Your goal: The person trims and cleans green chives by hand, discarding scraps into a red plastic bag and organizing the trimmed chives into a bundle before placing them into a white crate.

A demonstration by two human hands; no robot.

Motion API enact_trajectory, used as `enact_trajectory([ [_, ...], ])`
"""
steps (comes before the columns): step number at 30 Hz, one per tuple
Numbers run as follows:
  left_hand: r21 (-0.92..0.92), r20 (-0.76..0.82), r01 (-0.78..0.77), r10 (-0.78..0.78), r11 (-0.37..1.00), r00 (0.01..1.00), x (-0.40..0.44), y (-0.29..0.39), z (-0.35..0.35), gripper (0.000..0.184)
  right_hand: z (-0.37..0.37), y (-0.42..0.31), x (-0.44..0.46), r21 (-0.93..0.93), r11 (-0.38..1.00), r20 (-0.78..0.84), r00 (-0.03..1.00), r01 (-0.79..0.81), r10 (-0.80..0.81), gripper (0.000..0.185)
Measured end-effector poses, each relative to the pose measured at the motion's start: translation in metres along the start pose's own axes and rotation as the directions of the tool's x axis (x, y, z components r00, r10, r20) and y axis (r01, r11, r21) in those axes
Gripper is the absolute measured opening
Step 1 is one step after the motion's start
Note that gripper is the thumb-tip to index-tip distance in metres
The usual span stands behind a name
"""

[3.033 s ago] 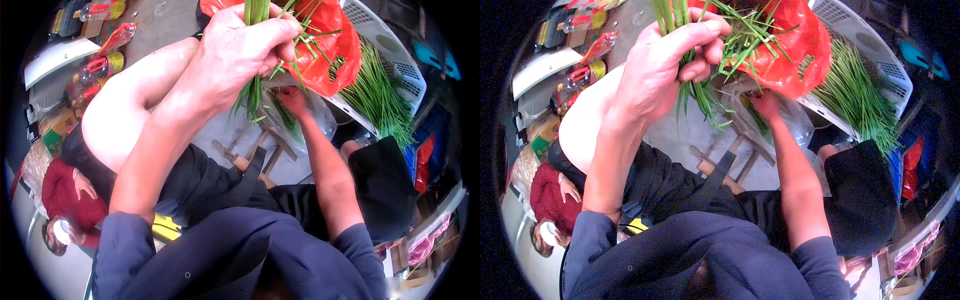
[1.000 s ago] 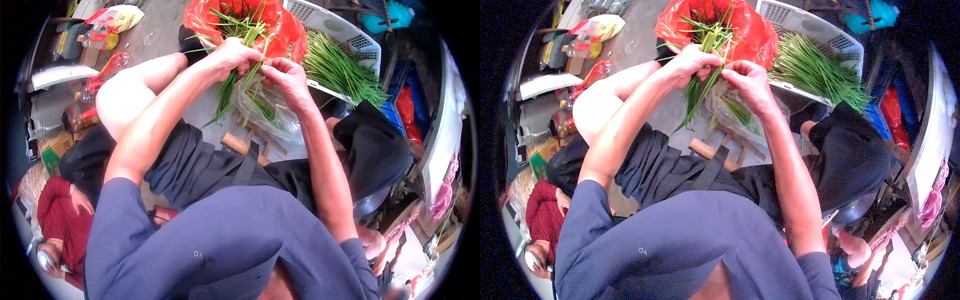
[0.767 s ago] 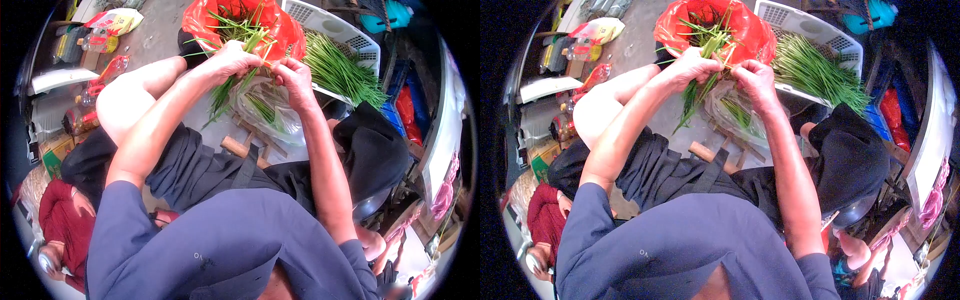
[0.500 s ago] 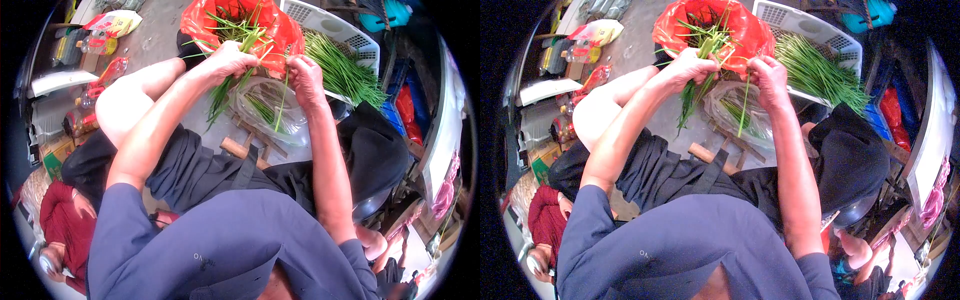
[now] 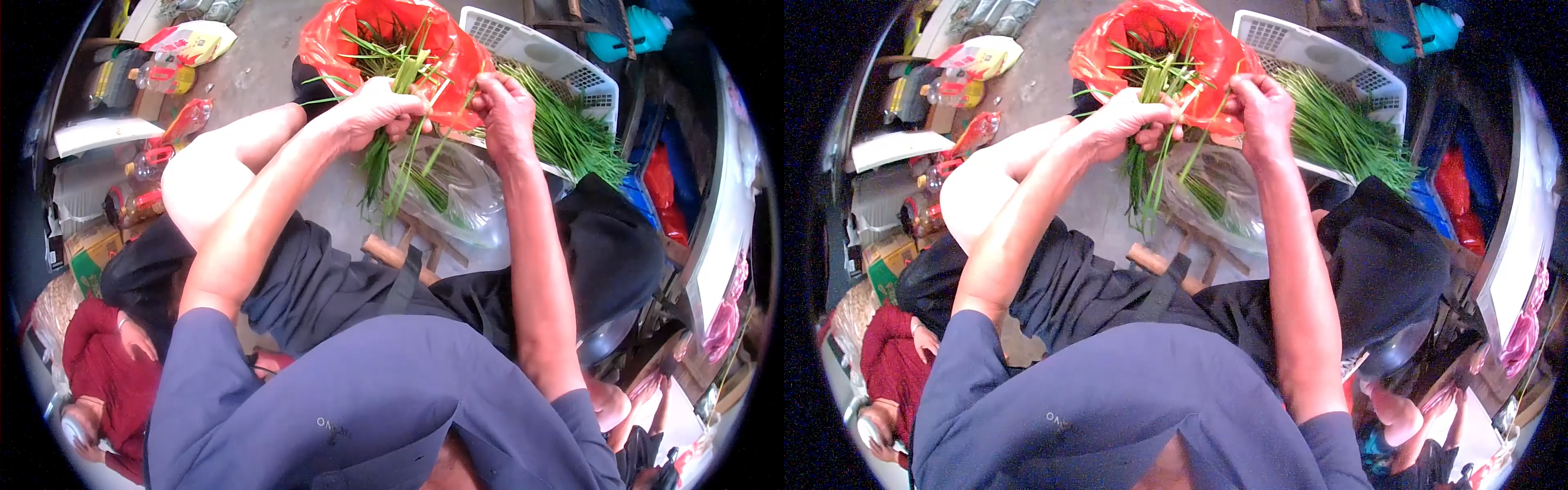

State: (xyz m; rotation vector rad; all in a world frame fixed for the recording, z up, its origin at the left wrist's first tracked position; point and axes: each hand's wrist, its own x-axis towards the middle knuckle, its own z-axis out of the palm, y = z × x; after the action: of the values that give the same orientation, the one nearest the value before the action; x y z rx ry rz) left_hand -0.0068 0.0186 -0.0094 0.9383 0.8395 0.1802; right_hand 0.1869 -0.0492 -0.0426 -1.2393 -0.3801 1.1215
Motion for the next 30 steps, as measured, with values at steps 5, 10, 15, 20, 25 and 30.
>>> enact_trajectory([
  [5,-0.057,0.050,-0.005,0.008,0.998,0.999,-0.008,0.006,-0.004,0.012,0.024,-0.020,0.038,0.002,0.992,0.002,0.992,0.126,-0.126,0.012],
  [10,-0.091,0.023,-0.023,0.025,0.996,0.999,-0.008,0.011,-0.002,0.013,0.036,-0.023,0.036,-0.146,0.987,0.046,0.997,0.075,-0.069,0.027],
  [15,-0.073,-0.036,-0.030,0.027,0.997,0.999,-0.001,0.001,-0.004,0.012,0.024,-0.002,-0.002,-0.191,0.980,0.021,0.998,-0.062,0.067,0.026],
  [20,-0.083,-0.078,-0.027,0.020,0.996,0.997,-0.002,-0.003,0.004,0.009,0.032,0.012,-0.028,-0.094,0.976,0.183,0.960,-0.197,0.212,0.028],
  [25,-0.047,-0.054,-0.014,0.011,0.999,0.998,0.003,-0.010,0.007,0.008,0.026,0.018,-0.028,-0.100,0.977,0.218,0.954,-0.187,0.205,0.022],
  [30,-0.056,-0.045,-0.034,0.031,0.998,0.999,0.003,-0.010,0.008,0.009,0.027,0.014,-0.030,-0.131,0.974,0.201,0.958,-0.183,0.207,0.021],
])
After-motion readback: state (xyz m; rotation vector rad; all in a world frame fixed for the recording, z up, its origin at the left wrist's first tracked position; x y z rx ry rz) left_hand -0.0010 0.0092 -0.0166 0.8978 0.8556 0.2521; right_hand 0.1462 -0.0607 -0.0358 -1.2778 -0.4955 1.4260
